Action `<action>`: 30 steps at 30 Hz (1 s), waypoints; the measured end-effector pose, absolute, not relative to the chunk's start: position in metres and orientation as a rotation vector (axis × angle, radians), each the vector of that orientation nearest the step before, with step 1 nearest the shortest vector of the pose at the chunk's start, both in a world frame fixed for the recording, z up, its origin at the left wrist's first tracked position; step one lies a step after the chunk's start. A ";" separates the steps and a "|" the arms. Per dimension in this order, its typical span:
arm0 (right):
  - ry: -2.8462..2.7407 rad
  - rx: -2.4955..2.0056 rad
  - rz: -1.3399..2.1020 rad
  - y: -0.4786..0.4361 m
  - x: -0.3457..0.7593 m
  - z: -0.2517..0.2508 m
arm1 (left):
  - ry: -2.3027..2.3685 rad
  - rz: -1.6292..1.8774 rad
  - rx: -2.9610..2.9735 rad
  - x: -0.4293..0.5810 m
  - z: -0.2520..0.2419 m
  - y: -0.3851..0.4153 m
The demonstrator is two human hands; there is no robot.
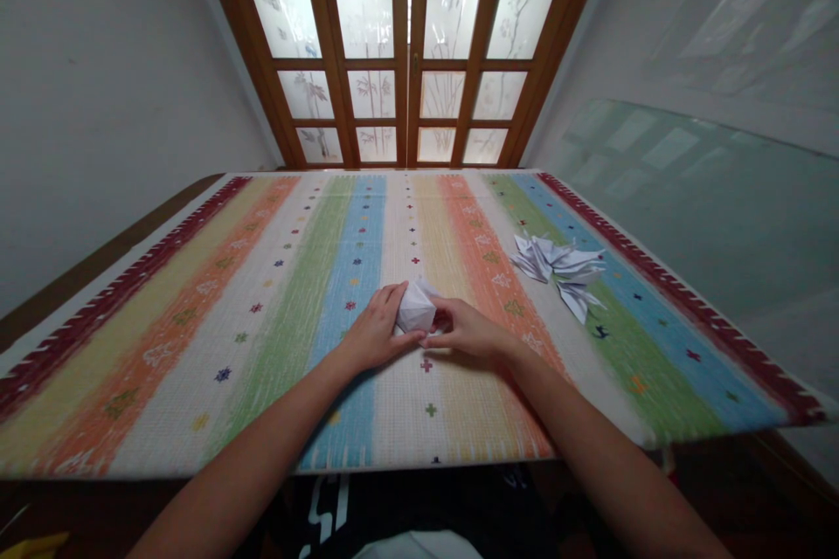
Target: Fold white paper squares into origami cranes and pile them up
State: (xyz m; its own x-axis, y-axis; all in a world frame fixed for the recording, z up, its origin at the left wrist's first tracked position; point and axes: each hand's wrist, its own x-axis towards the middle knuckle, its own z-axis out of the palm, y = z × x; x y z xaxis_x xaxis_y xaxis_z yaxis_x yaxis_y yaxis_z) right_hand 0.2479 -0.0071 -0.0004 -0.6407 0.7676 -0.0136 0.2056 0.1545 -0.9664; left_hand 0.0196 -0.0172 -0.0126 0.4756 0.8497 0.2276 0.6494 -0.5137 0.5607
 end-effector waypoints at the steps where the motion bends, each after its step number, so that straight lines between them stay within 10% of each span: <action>1: -1.990 -0.920 1.455 -0.007 0.249 -0.001 | 1.262 0.672 2.333 0.020 -0.012 -0.017; 30: -2.034 -1.010 0.928 -0.010 0.234 -0.003 | 1.295 0.689 2.355 0.021 -0.005 -0.019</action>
